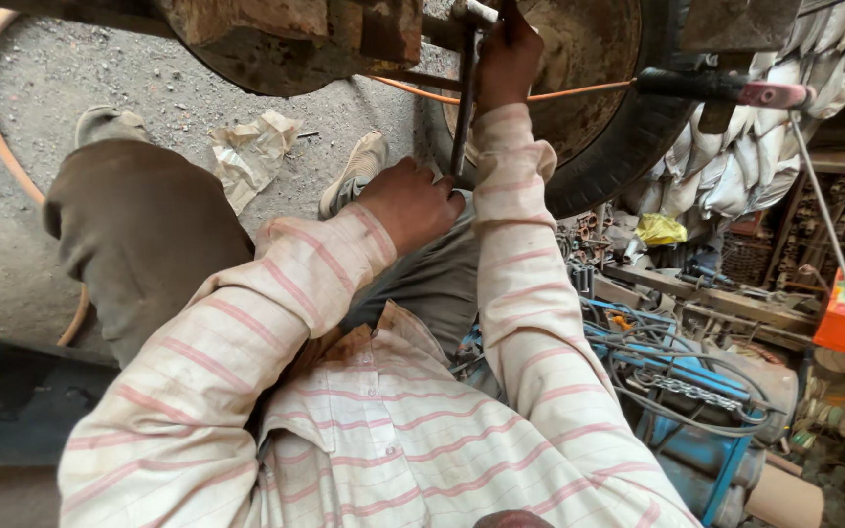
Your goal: The person lies under a cart and hammers a bolt into the axle bracket, then threads a nut onto the bolt by hand. They hold the bolt in place with one hand while striking it with a hammer, then fit and turn the nut onto the protruding bolt end.
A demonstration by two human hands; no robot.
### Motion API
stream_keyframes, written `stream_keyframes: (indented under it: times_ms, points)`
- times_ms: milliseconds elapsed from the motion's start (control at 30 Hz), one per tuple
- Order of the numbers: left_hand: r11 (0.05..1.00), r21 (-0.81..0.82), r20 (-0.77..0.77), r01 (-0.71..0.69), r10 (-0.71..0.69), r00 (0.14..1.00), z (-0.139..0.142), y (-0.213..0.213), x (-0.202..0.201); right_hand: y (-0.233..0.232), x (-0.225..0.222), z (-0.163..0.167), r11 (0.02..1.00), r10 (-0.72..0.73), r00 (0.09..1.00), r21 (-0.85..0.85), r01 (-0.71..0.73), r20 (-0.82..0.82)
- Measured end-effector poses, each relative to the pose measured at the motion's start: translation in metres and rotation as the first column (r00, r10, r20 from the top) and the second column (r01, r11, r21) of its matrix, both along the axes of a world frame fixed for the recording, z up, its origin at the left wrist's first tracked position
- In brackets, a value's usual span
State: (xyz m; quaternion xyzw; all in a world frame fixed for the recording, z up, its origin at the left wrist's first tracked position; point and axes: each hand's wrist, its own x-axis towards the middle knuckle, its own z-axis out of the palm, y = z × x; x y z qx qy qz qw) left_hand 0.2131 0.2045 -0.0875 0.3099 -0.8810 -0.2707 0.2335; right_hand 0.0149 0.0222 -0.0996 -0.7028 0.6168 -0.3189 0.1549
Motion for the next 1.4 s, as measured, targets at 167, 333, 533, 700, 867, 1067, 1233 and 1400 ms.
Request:
stream_keyframes:
  times_ms: [167,333,533,700,867,1067,1233,1400]
  points:
    - [0.999,-0.017,-0.023,-0.035,0.034,0.999,0.001,0.001,0.0,0.026,0.001,0.007,0.995,0.073,0.992,0.062,-0.079,0.1]
    - [0.999,-0.021,0.007,-0.035,0.036,0.999,0.001,-0.001,0.007,0.041,-0.022,0.004,0.984,-0.154,0.96,0.128,0.127,0.233]
    - [0.998,-0.045,-0.001,-0.054,0.054,0.999,0.001,-0.004,0.008,0.003,-0.038,0.014,0.998,-0.051,0.998,-0.028,0.051,0.022]
    - [0.999,-0.017,-0.004,-0.028,0.028,1.0,0.002,-0.003,0.004,-0.017,-0.008,0.009,0.996,0.062,0.994,0.054,-0.067,0.087]
    - [1.0,-0.008,0.042,-0.007,0.008,0.999,0.008,-0.001,0.006,0.005,-0.005,0.008,0.987,-0.061,0.965,0.159,0.02,0.254]
    - [1.0,-0.025,0.077,0.002,0.0,0.997,0.014,-0.001,0.01,0.044,-0.016,-0.001,0.987,-0.025,0.935,0.158,-0.034,0.355]
    - [1.0,-0.011,0.047,-0.018,0.018,0.999,0.011,-0.007,0.012,0.027,-0.018,0.013,0.928,-0.359,0.875,0.223,0.298,0.324]
    - [1.0,0.009,0.028,-0.019,0.019,0.999,0.008,-0.01,0.013,-0.01,-0.009,0.019,0.855,-0.479,0.793,0.403,0.326,0.376]
